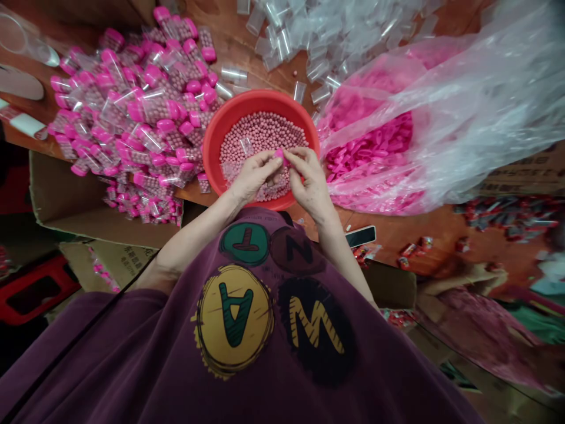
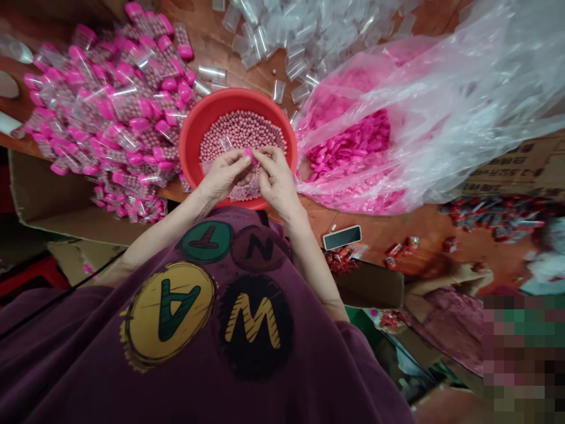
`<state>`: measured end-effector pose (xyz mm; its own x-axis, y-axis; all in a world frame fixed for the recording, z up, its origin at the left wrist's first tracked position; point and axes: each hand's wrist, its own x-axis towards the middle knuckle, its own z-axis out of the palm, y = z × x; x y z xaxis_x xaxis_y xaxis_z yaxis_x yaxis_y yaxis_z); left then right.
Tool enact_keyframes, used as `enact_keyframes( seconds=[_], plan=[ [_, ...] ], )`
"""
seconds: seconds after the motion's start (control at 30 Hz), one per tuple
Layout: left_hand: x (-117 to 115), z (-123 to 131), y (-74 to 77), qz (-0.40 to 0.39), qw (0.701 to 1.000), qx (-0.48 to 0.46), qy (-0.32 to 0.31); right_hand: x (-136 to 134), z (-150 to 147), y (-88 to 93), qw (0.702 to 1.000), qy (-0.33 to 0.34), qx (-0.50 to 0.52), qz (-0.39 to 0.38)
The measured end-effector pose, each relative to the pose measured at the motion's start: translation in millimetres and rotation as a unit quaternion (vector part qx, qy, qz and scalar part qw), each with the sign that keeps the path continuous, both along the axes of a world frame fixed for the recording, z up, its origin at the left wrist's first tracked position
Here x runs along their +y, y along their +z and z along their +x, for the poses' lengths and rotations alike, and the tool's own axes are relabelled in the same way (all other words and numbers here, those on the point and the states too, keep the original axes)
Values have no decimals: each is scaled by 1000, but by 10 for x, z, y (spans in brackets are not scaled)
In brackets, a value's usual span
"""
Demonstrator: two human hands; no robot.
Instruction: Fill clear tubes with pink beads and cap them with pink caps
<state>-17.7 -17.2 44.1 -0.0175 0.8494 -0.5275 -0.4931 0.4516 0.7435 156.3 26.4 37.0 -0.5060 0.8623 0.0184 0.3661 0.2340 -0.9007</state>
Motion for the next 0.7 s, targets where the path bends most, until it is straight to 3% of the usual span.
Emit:
enact_keyframes(
  seconds=[0.13,0.2,0.33,0.43,0.6,0.7],
  plan=[
    [-50,-115,-35,0,999,24,-35,31,21,-149,989,-98,50,-99],
    [-65,-131,-53,2,998,45,-45,38,8,-132,989,-85,44,-111],
    [-75,-95,-74,-2,998,52,-32,2,-58,12,999,15,-41,-28],
    [-92,-38,-55,-25,999,37,-10,-97,-137,22,992,49,-112,17],
    [-125,63,14,-38,999,11,20,-200,-209,-197,983,28,-171,60],
    [-114,73,-25,-38,999,17,13,-144,-195,-346,981,42,-170,82]
  ],
)
